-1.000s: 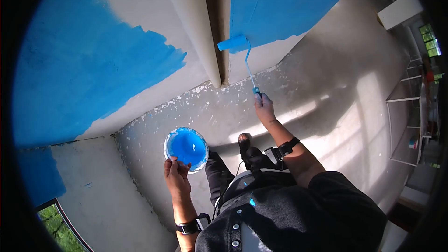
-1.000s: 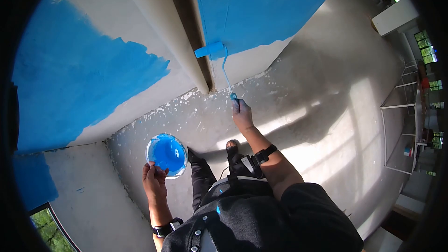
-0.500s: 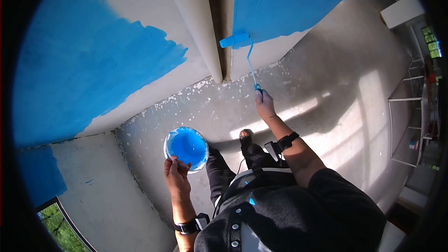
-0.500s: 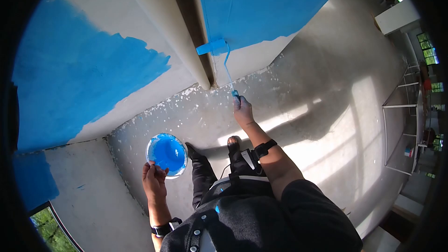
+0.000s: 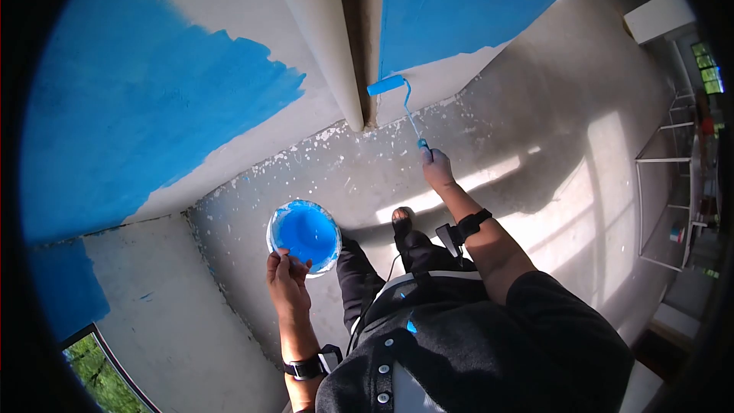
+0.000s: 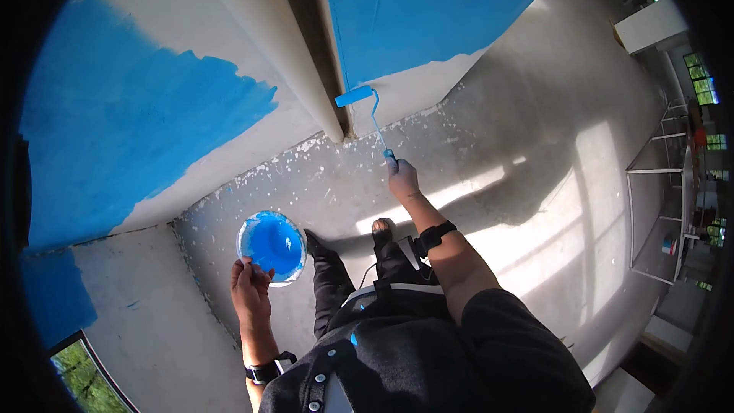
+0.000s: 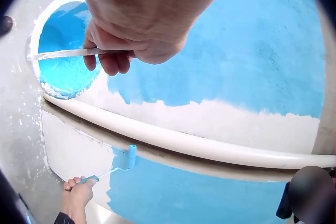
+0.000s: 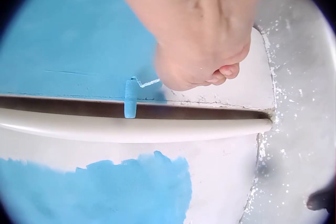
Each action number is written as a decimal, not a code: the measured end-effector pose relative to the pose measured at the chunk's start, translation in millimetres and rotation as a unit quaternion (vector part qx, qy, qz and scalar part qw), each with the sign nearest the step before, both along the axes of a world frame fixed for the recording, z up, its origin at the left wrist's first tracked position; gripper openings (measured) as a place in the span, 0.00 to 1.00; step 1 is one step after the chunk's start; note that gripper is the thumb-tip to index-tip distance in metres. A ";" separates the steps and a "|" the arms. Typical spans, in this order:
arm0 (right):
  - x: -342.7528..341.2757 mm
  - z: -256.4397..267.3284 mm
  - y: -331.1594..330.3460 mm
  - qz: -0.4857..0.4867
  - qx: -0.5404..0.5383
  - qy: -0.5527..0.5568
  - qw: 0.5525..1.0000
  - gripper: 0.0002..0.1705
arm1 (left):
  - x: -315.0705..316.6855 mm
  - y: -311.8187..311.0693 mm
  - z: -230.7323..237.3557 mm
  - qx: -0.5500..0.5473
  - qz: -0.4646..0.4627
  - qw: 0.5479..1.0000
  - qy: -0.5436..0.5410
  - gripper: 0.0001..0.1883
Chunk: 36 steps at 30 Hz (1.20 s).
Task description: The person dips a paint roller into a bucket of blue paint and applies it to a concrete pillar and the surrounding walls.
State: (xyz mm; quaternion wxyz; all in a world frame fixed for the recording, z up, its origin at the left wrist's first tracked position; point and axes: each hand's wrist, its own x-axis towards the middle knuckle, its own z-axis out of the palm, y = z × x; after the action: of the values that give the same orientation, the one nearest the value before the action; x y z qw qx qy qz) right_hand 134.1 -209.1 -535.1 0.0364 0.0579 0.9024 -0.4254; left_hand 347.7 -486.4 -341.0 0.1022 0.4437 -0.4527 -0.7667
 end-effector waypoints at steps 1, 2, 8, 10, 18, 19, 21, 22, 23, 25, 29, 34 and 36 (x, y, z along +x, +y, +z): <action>-3.6 -4.1 1.1 -0.001 0.000 -0.001 1.000 0.22 | -2.5 -1.4 -0.8 0.000 -0.001 1.000 -0.001 0.06; -5.1 -1.1 1.5 0.000 -0.003 -0.008 1.000 0.23 | -2.3 -2.0 -0.8 -0.004 -0.001 1.000 0.001 0.06; -7.5 46.3 3.4 -0.014 0.027 -0.024 0.999 0.24 | 1.3 -3.9 -1.6 -0.005 0.002 1.000 -0.007 0.06; -14.2 52.8 -0.1 -0.018 0.050 -0.019 0.998 0.24 | 1.5 -1.1 -4.9 -0.005 0.008 1.000 -0.014 0.06; -13.0 101.8 -0.4 -0.011 0.004 -0.077 0.997 0.22 | -4.0 -0.7 -7.5 -0.001 0.007 1.000 -0.015 0.06; -15.9 99.1 0.6 -0.011 0.007 -0.080 0.997 0.22 | -3.7 0.7 -9.1 0.002 0.007 1.000 -0.017 0.06; -26.5 86.9 -0.1 -0.045 -0.031 -0.163 0.985 0.22 | -4.1 0.0 -8.0 0.011 0.008 1.000 -0.025 0.06; -33.7 75.0 -1.3 -0.046 -0.032 -0.163 0.985 0.22 | -7.0 -0.7 -7.0 0.010 0.008 1.000 -0.024 0.06; -39.4 67.5 -4.3 -0.055 -0.049 -0.177 0.982 0.22 | -8.6 0.2 -5.4 0.010 0.005 1.000 -0.022 0.06; -36.4 53.5 -0.2 -0.062 -0.066 -0.193 0.977 0.21 | -6.9 0.8 -4.4 0.008 0.005 1.000 -0.022 0.06; -29.8 64.5 6.8 -0.062 -0.102 -0.138 0.983 0.21 | -7.6 1.2 -9.7 0.013 0.006 1.000 0.000 0.06; -32.8 58.2 0.8 -0.059 -0.092 -0.146 0.983 0.20 | -10.4 5.4 -2.6 0.002 0.019 1.000 0.003 0.06; -18.3 86.8 3.0 -0.084 -0.134 -0.168 0.973 0.20 | -11.3 6.2 -0.6 0.015 0.020 1.000 0.001 0.06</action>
State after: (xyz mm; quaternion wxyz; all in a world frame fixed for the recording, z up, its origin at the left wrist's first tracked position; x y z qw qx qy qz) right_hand 115.8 -206.1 -448.3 0.1588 0.1984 0.8101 -0.5284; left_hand 336.4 -480.2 -341.6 0.1117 0.4533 -0.4321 -0.7716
